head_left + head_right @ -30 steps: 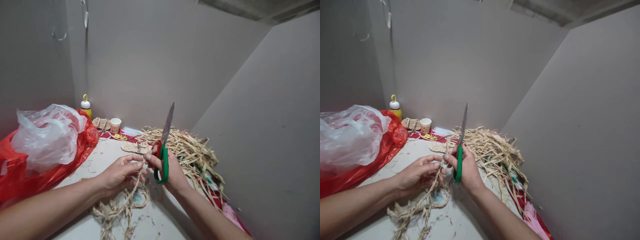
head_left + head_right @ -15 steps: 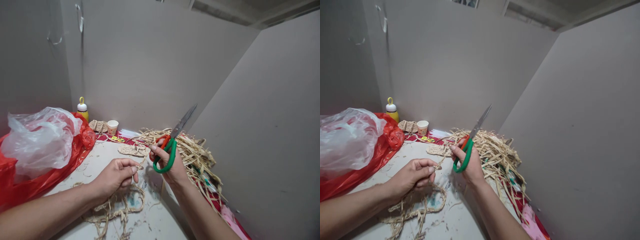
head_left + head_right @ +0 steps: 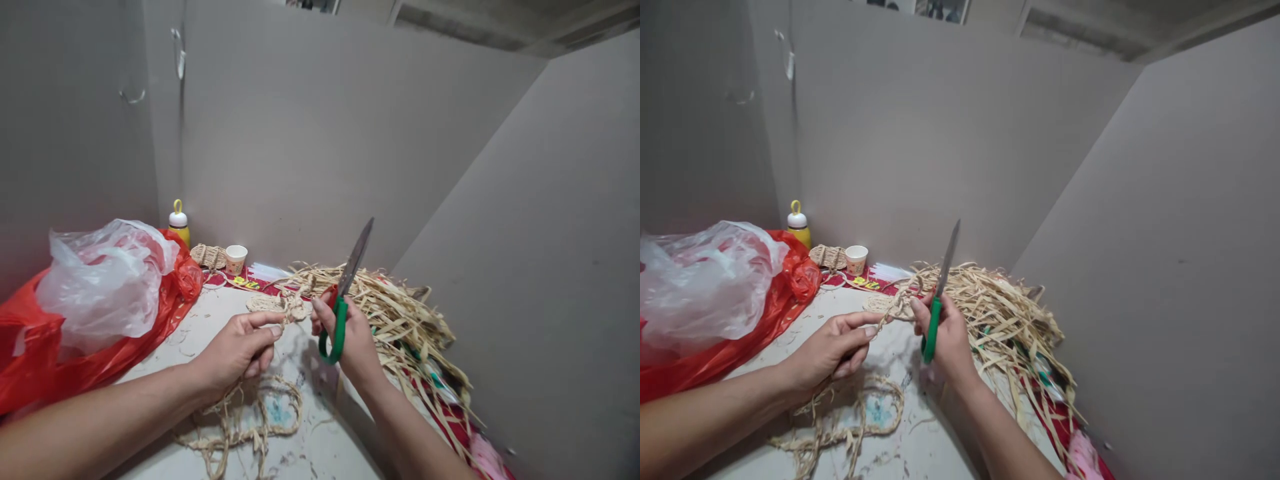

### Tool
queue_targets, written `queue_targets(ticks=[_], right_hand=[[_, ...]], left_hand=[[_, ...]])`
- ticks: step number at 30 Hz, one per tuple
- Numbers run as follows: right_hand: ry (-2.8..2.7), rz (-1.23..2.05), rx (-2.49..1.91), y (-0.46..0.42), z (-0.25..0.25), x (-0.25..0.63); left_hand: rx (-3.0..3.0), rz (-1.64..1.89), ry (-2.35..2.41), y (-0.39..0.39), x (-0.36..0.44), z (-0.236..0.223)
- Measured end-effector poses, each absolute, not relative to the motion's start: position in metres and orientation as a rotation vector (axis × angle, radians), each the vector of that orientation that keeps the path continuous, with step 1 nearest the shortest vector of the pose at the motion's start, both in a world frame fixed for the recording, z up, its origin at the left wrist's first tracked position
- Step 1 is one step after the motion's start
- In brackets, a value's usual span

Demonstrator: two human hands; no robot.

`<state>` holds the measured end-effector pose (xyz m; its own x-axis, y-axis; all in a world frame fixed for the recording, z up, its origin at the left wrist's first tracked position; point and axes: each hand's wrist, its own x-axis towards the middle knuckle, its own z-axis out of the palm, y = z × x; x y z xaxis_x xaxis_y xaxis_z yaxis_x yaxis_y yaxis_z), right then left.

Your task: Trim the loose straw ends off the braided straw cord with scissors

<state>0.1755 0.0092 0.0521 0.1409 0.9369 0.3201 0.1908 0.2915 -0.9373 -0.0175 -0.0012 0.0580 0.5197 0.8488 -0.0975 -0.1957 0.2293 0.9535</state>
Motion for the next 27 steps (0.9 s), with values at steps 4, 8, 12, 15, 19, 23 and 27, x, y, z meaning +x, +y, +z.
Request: queue_targets(ticks=[4, 8, 12, 15, 19, 23, 27], right_hand=[[-1.752, 0.222, -1.299, 0.012, 0.045, 0.187], [-2.009, -0.194, -1.352, 0.015, 0.038, 0.192], [-2.013, -0.548, -1.363, 0.02, 0.035, 0.196], [-1.957, -0.81, -1.305, 0.024, 0.038, 0.202], [-1.923, -1.008, -1.296, 0.026, 0.04, 0.207], [-1.93, -1.059, -1.322, 0.028, 0.038, 0.209], [-1.904, -1.095, -1.316, 0.029, 0.037, 0.21]], left_hand=[[1.112, 0.993, 0.768, 0.002, -0.021, 0.069], [1.097, 1.121, 0.784, 0.007, -0.025, 0.073], [1.107, 1.194, 0.858, 0.01, -0.028, 0.073], [1.155, 1.235, 0.896, 0.011, -0.03, 0.073], [1.228, 1.27, 0.92, 0.014, -0.032, 0.071], [1.306, 1.296, 0.951, 0.016, -0.032, 0.067], [1.357, 1.297, 0.978, 0.015, -0.032, 0.065]])
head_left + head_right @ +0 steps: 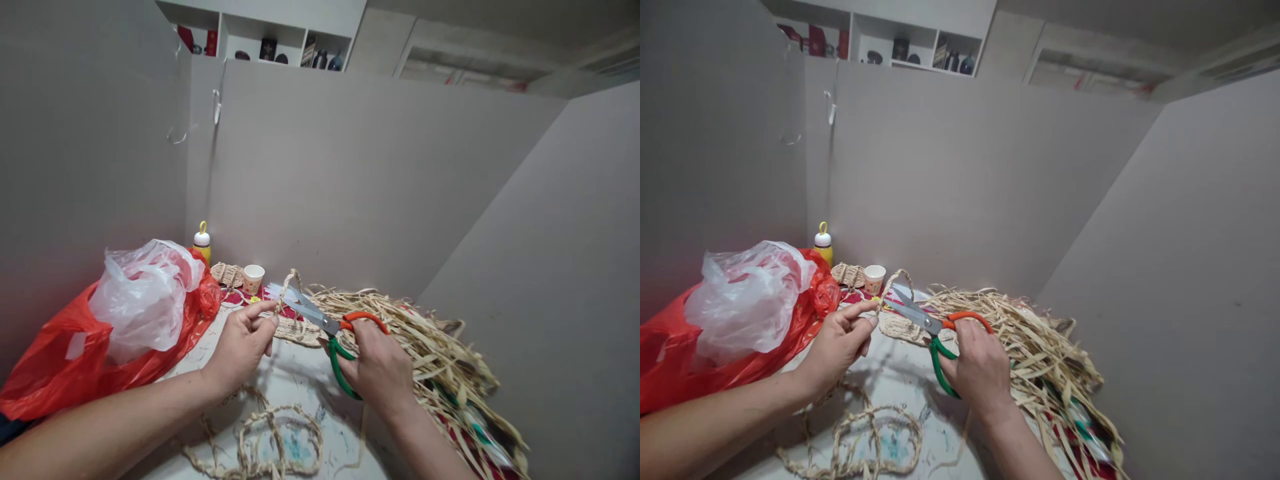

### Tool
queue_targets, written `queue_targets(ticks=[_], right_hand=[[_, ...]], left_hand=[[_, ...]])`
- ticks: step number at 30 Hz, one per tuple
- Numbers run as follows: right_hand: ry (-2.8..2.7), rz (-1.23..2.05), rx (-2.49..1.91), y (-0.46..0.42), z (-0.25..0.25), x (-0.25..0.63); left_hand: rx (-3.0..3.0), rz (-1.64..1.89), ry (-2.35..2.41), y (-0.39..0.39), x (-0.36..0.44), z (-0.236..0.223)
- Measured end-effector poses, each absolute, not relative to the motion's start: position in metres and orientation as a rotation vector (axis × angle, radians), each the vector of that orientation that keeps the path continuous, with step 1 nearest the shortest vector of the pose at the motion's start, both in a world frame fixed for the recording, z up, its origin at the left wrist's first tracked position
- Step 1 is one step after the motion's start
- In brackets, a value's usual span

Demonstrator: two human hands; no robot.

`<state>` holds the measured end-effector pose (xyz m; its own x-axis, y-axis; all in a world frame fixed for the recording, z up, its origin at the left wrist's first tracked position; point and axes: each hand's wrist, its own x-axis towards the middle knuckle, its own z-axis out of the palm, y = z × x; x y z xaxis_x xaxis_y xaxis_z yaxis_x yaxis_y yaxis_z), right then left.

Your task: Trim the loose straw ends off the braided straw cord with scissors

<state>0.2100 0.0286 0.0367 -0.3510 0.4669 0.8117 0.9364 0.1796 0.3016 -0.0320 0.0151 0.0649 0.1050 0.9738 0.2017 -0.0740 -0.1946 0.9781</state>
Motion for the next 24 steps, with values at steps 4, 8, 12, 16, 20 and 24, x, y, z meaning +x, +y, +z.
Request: queue_targets(ticks=[4, 8, 12, 16, 20, 24], right_hand=[[-1.911, -1.115, -1.324, 0.0282, 0.0366, 0.2098], [-1.897, -1.098, -1.363, 0.0269, 0.0352, 0.2075], [-1.882, -1.052, -1.331, 0.0258, 0.0335, 0.2057], [-1.87, -1.026, -1.302, 0.0257, 0.0323, 0.2046], [-1.869, -0.999, -1.287, 0.0248, 0.0323, 0.2032], [-1.88, -0.976, -1.285, 0.0239, 0.0329, 0.2028]], left_hand=[[1.427, 1.273, 1.006, 0.0123, -0.0311, 0.0665], [1.446, 1.281, 1.035, 0.0118, -0.0295, 0.0667], [1.437, 1.288, 1.042, 0.0136, -0.0296, 0.0644], [1.439, 1.29, 1.036, 0.0143, -0.0298, 0.0642], [1.437, 1.285, 1.04, 0.0142, -0.029, 0.0659], [1.439, 1.282, 1.042, 0.0142, -0.0288, 0.0656]])
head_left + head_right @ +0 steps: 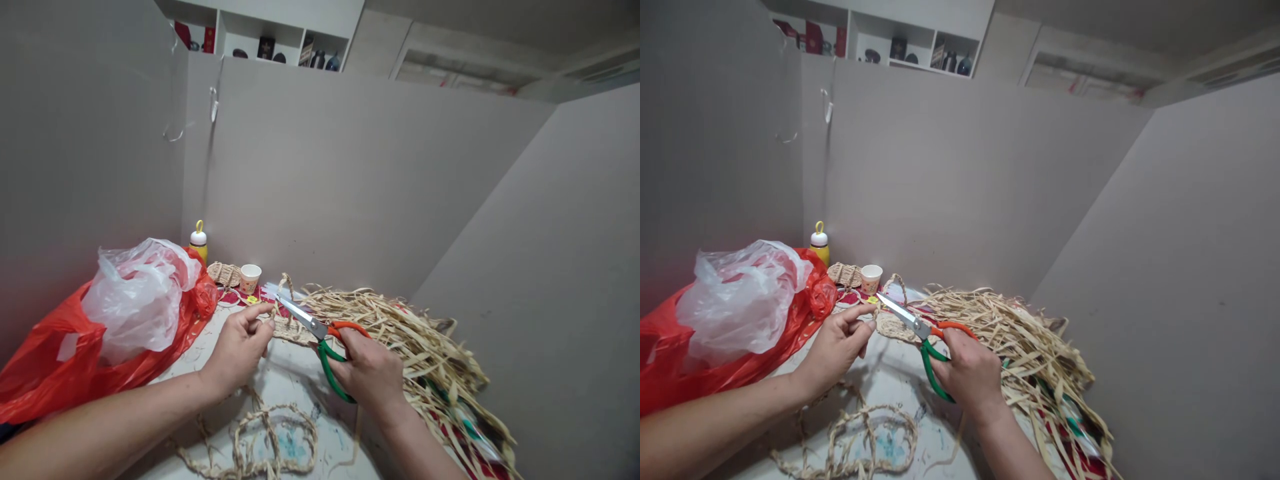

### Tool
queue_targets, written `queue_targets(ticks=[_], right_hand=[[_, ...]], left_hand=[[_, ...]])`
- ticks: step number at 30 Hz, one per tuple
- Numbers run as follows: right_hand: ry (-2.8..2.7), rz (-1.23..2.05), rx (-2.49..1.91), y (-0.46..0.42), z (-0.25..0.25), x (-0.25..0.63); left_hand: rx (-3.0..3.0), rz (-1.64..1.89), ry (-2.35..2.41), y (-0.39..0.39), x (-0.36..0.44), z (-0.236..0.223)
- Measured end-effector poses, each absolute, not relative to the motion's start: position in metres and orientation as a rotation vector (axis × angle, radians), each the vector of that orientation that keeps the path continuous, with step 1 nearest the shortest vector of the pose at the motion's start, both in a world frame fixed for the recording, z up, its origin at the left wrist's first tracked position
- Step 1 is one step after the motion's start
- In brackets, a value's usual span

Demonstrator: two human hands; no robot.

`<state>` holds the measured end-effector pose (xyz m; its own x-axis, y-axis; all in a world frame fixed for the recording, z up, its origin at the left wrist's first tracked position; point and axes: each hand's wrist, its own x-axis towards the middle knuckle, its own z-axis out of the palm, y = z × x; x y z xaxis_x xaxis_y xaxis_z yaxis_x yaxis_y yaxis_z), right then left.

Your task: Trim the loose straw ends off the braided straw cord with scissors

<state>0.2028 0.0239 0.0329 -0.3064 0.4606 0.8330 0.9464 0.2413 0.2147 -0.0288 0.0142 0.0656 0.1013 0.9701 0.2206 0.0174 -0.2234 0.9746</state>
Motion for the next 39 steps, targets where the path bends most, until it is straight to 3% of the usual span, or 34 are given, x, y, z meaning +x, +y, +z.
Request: queue_targets(ticks=[13, 39], right_hand=[[-1.881, -0.694, -1.363, 0.031, 0.025, 0.21], [-1.987, -0.946, -1.274, 0.031, 0.032, 0.206]], left_hand=[[1.376, 1.279, 0.972, 0.02, -0.034, 0.066], [1.43, 1.269, 0.982, 0.012, -0.028, 0.056]])
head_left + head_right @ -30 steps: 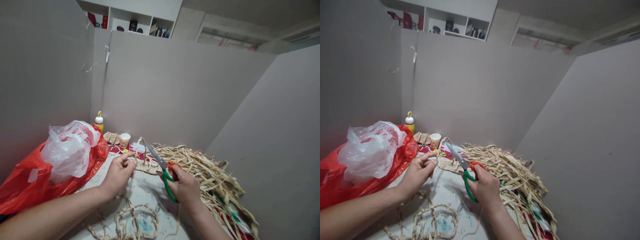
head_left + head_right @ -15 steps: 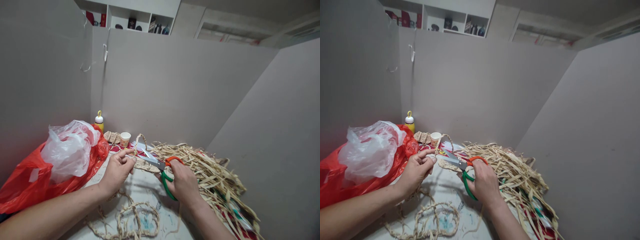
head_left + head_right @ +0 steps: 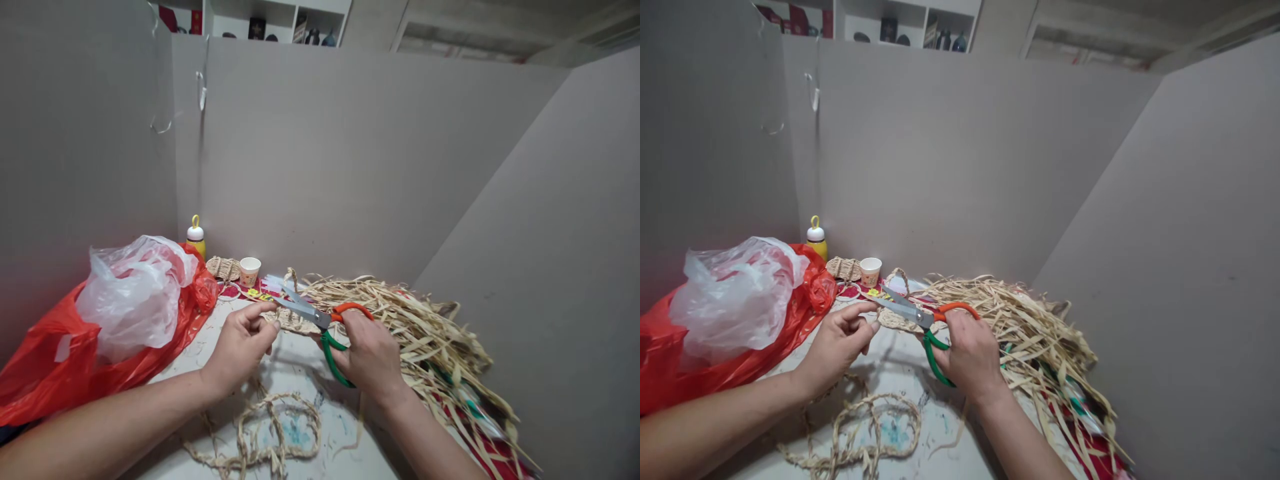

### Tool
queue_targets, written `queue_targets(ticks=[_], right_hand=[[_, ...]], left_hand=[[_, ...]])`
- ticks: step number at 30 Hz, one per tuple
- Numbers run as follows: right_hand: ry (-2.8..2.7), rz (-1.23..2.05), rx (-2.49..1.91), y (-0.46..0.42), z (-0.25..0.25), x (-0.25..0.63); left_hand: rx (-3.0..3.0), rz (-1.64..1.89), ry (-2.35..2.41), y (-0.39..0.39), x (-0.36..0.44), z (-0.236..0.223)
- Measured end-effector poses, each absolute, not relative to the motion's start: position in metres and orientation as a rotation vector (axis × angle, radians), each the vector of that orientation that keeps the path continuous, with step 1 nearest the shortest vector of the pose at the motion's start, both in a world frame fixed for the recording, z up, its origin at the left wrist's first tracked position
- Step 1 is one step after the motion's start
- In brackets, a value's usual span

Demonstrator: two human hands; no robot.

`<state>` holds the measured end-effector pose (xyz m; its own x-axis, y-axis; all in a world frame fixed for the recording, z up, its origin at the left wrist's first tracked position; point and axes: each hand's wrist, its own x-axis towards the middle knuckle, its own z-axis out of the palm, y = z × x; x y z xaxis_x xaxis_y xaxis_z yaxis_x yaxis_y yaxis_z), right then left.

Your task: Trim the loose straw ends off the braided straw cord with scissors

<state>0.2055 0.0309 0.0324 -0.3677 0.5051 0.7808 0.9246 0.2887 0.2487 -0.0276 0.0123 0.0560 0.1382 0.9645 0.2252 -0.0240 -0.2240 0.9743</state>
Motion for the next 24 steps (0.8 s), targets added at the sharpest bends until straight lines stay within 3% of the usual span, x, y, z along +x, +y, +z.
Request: queue_targets(ticks=[24], right_hand=[[-1.996, -0.935, -1.26, 0.0332, 0.0261, 0.2109]], left_hand=[[1.437, 1.463, 1.058, 0.0176, -0.0315, 0.0561]])
